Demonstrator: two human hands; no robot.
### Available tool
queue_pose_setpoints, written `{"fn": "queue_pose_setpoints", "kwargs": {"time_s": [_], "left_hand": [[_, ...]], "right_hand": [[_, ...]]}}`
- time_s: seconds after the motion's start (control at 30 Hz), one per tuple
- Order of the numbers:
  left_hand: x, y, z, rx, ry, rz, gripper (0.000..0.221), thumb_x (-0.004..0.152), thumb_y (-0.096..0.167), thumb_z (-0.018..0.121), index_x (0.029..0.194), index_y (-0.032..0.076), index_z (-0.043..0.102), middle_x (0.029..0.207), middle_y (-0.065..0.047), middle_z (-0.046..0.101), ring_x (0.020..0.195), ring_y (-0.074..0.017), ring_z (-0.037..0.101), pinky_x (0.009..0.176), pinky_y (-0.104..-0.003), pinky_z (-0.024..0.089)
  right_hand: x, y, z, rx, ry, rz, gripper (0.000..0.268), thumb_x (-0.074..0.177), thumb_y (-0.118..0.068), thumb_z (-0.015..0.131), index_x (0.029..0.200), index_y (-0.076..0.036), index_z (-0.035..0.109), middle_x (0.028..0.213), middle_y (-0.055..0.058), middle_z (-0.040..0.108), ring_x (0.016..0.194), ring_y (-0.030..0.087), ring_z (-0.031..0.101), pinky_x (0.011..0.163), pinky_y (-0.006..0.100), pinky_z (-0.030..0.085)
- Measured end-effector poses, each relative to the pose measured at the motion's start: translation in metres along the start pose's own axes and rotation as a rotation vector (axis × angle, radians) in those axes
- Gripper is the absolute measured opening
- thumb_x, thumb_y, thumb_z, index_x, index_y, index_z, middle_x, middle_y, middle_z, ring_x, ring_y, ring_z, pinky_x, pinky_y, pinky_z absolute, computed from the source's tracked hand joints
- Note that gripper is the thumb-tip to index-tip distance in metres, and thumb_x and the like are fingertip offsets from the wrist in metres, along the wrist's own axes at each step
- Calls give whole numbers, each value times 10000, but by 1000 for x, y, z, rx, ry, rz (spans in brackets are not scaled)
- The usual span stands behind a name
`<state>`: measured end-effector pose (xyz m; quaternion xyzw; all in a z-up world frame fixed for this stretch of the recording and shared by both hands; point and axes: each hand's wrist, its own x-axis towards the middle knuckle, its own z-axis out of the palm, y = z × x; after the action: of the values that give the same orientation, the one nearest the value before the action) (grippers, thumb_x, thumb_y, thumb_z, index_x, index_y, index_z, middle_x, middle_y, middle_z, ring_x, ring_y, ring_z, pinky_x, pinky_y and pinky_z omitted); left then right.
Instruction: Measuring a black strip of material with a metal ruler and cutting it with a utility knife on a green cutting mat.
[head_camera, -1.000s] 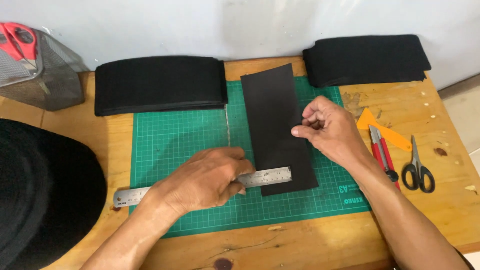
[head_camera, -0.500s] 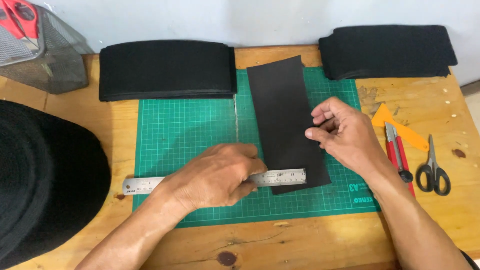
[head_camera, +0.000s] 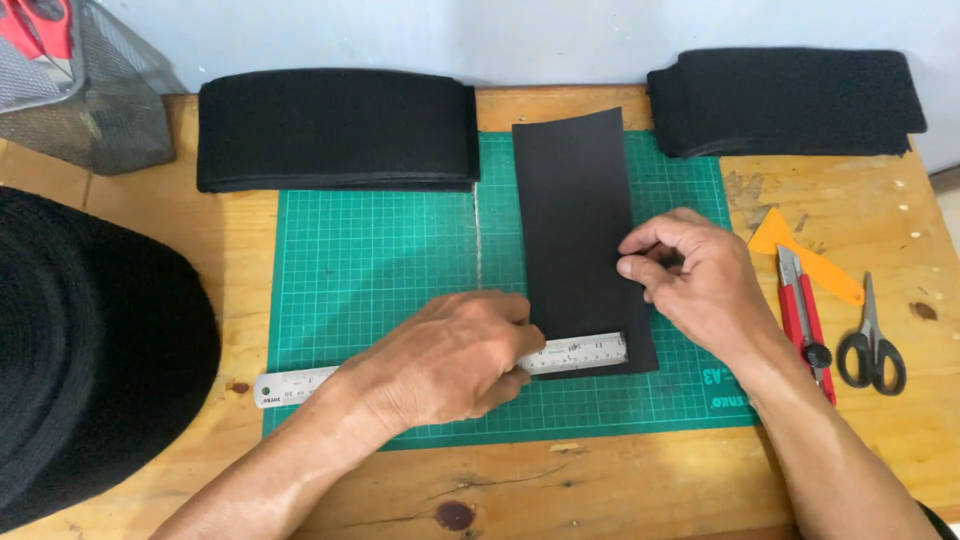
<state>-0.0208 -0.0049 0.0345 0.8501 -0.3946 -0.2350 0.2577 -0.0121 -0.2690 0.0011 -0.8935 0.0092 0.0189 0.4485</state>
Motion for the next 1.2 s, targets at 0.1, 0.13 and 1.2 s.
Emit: {"fn": "queue_pose_setpoints", "kwargs": {"time_s": [0.1, 0.13, 1.2], "left_hand": [[0, 3, -3, 12, -17, -16, 122, 882, 120, 740, 971, 46, 781, 921, -102, 698, 887, -291, 728, 794, -399, 623], [0, 4, -5, 11, -18, -16, 122, 882, 120, 740, 971, 46, 781, 921, -102, 698, 887, -291, 728, 794, -399, 623], [-3, 10, -15, -313, -21, -111, 317, 795, -28, 774, 1111, -25, 745, 980, -202, 747, 987, -394, 753, 901, -479, 630]], "right_hand": [[-2, -4, 0, -3, -2, -9, 134, 850, 79, 778, 979, 51, 756, 862, 204, 621, 707, 213, 688, 542, 306, 631], [-2, -3, 0, -4, -2, -8, 134, 850, 79, 778, 979, 51, 756, 862, 204, 621, 707, 213, 688, 542, 306, 631], [-3, -14, 0, 6, 20, -3, 140, 840, 108, 770, 973, 65, 774, 848, 209, 648, 713, 223, 688, 554, 291, 633]]}}
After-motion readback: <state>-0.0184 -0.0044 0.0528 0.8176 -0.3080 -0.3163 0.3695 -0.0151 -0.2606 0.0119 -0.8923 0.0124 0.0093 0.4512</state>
